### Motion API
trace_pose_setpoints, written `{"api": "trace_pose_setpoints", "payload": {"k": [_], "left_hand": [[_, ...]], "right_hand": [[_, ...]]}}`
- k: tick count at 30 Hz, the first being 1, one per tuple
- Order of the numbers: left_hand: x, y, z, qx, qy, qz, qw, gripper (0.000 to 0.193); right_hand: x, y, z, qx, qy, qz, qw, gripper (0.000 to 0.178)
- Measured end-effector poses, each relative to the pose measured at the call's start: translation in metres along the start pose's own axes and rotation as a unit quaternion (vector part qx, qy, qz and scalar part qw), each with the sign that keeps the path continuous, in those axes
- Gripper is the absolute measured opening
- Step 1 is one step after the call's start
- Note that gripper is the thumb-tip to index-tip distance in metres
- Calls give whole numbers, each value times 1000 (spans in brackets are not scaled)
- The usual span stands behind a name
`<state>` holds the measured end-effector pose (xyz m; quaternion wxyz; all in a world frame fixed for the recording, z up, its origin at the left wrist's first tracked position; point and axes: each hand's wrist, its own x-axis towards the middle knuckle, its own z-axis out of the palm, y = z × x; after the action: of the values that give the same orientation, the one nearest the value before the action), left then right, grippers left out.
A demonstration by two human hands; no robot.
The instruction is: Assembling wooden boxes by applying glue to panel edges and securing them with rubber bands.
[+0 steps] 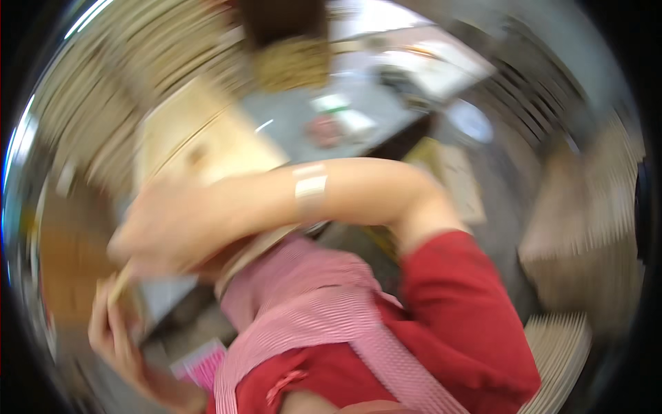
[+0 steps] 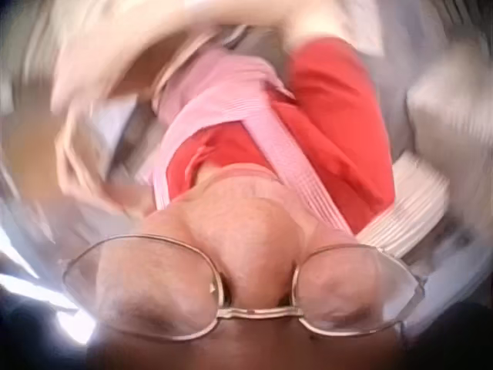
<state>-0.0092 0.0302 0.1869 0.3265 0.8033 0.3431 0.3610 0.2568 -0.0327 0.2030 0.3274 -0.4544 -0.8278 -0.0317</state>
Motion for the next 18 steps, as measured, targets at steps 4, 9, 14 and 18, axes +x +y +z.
{"api": "trace_pose_setpoints", "payload": {"k": [4,9,14,18], "left_hand": [[-10,15,18,-167,78,-6,983,23],[-33,-5,29,-148,25,114,982,23],[-21,3,52,-515,-207,105,825,30],[-6,8,39,-535,-153,63,829,29]], "right_hand": [[-41,15,6,62,-7,-29,998,25],[-62,23,7,120,-40,-53,990,31],[-76,32,-8,105,-36,-65,992,44],[-93,33,-18,48,54,-25,997,46]]}}
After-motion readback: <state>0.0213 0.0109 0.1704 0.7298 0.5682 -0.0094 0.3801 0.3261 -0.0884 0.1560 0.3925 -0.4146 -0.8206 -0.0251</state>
